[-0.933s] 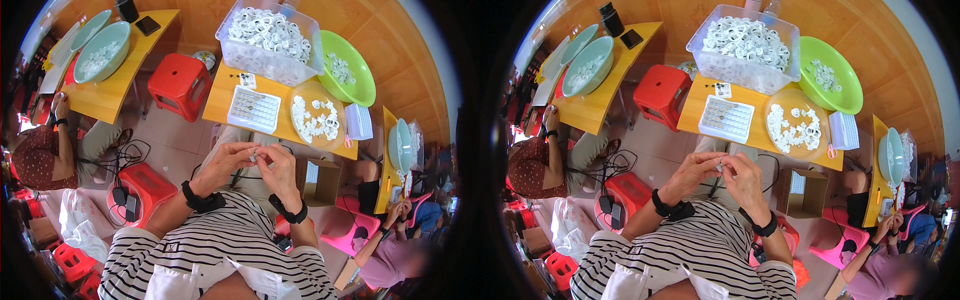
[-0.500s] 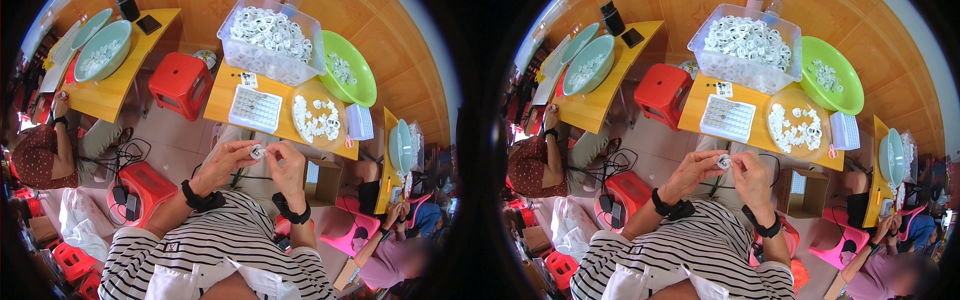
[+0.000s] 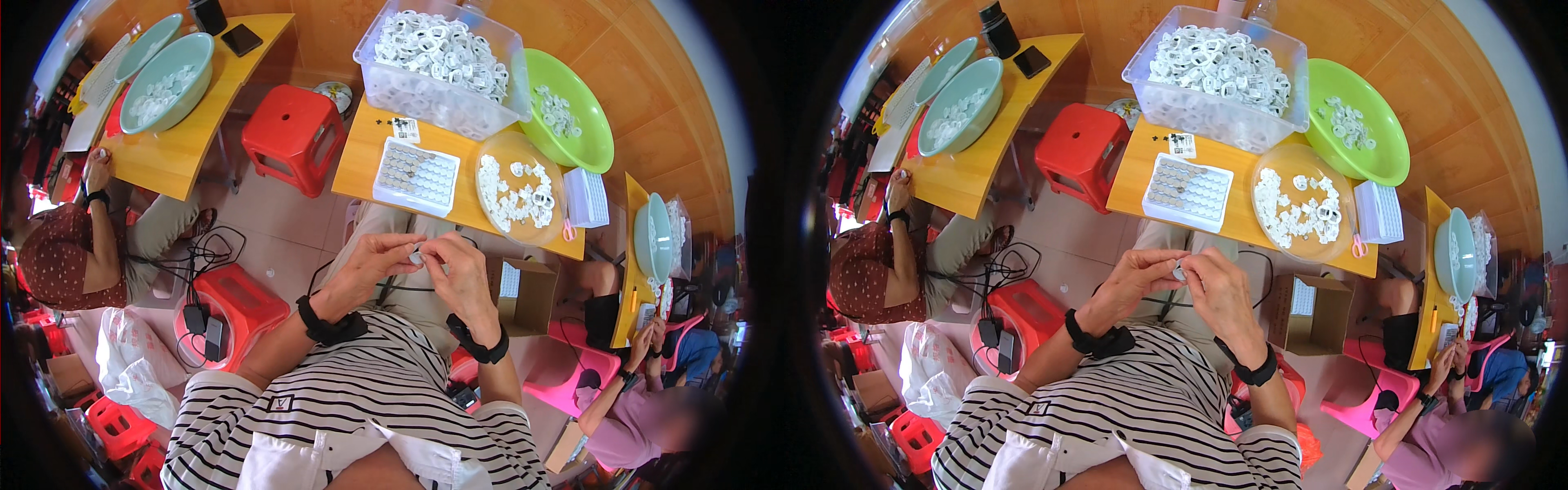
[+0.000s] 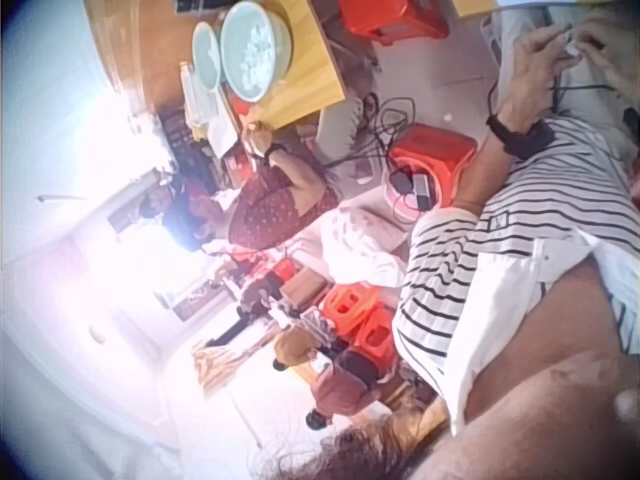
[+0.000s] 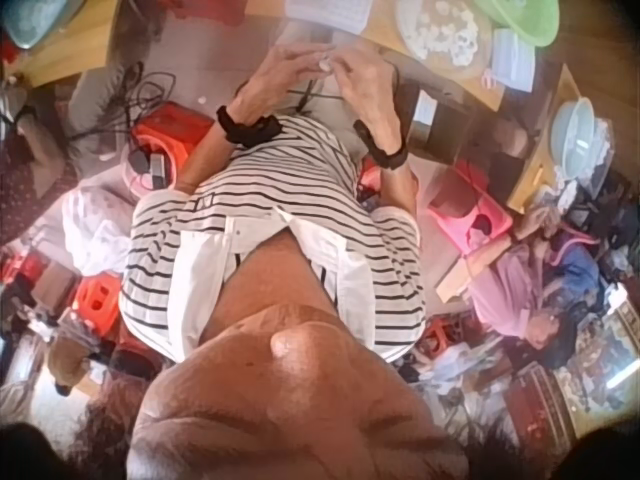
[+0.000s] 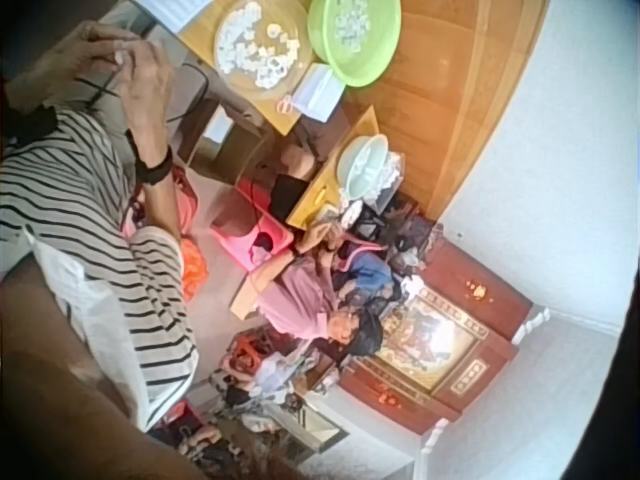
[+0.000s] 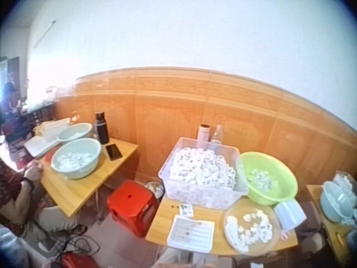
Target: Assembling small white and gray plastic components by hand in a workshop environment.
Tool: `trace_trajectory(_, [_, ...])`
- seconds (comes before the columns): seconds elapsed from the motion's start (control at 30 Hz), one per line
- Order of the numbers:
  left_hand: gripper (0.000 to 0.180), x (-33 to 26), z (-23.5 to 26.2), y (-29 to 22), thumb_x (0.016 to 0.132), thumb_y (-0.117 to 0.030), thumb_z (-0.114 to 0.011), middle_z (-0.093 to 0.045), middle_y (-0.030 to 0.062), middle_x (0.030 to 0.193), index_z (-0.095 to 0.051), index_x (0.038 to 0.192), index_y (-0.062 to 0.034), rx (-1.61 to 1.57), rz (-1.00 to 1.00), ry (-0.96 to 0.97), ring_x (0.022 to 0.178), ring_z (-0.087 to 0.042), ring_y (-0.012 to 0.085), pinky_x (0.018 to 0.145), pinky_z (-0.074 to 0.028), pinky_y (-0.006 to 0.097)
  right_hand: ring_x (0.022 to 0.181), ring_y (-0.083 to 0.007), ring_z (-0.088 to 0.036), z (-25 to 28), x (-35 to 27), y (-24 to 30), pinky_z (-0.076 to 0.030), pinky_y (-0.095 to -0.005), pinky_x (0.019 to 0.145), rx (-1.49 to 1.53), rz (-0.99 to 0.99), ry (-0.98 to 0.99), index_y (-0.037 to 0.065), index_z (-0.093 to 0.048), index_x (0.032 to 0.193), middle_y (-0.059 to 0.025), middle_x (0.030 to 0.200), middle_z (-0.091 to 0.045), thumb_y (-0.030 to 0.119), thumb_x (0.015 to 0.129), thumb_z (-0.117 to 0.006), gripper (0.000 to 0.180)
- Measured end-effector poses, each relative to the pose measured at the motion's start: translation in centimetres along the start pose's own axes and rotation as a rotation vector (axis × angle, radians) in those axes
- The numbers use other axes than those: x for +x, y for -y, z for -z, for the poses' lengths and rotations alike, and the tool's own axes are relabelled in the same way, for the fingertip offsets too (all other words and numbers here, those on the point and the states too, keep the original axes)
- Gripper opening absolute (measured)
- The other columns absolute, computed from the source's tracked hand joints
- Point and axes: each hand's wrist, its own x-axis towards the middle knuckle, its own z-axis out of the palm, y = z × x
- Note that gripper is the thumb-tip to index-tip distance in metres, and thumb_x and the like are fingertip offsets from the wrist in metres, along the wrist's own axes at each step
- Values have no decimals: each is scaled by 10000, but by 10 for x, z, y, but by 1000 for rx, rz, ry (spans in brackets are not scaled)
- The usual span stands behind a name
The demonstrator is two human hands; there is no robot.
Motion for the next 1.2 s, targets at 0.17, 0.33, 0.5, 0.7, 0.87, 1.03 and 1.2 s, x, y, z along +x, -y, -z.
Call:
trace_trajectory(0.17, [254, -2, -2, 1, 899, -86, -512, -615, 88, 982, -573, 1112, 40, 7, -6, -10, 851, -596, 110, 768, -529, 246, 635, -246, -576, -3, 2, -2, -461, -309, 567, -84, -34, 96, 4, -603, 807, -108, 727, -558, -68, 709, -608, 122])
trace_trajectory(0.33, [252, -2, -1, 0, 880, -87, -540, -618, 90, 997, -583, 1096, 35, 17, -1, -13, 908, -598, 132, 782, -517, 252, 613, -282, -563, -14, -3, -11, -444, -335, 521, 51, -46, 38, 19, -595, 837, -112, 732, -529, -48, 734, -576, 124])
trace_trajectory(0.5, [242, -4, -2, -5, 860, -99, -572, -620, 89, 1001, -597, 1064, 28, 52, -29, -1, 905, -598, 127, 787, -511, 256, 639, -262, -591, -22, -8, -5, -459, -303, 511, 60, -62, -70, 21, -597, 874, -110, 759, -562, -61, 729, -577, 168])
trace_trajectory(0.7, [238, -3, -5, -6, 855, -104, -580, -625, 79, 999, -603, 1059, 15, 49, -23, -5, 898, -597, 121, 778, -511, 256, 613, -122, -577, -22, -12, -2, -453, -225, 518, 78, -43, -203, 21, -589, 899, -77, 742, -587, -90, 702, -632, 230])
trace_trajectory(0.87, [222, -1, -7, -1, 856, -109, -579, -627, 66, 991, -611, 1046, 2, 46, -56, -37, 892, -595, 121, 778, -512, 266, 676, -71, -544, -29, -18, -10, -446, -202, 558, 239, -244, -284, 35, -568, 922, -28, 792, -582, -75, 722, -643, 240])
trace_trajectory(1.03, [201, 0, -9, -3, 864, -111, -571, -625, 59, 963, -608, 1027, 1, 59, -127, -24, 888, -591, 113, 783, -514, 269, 699, -82, -549, -33, -15, -10, -440, -201, 551, 285, -213, -367, 30, -564, 904, -32, 801, -571, -50, 729, -656, 214])
trace_trajectory(1.2, [194, 2, -10, -1, 870, -102, -564, -623, 61, 959, -603, 1032, -2, 61, -138, -61, 880, -593, 111, 782, -519, 266, 683, -92, -566, -36, -16, -14, -438, -204, 523, 350, -283, -372, 25, -573, 884, -34, 781, -574, -24, 735, -667, 183])
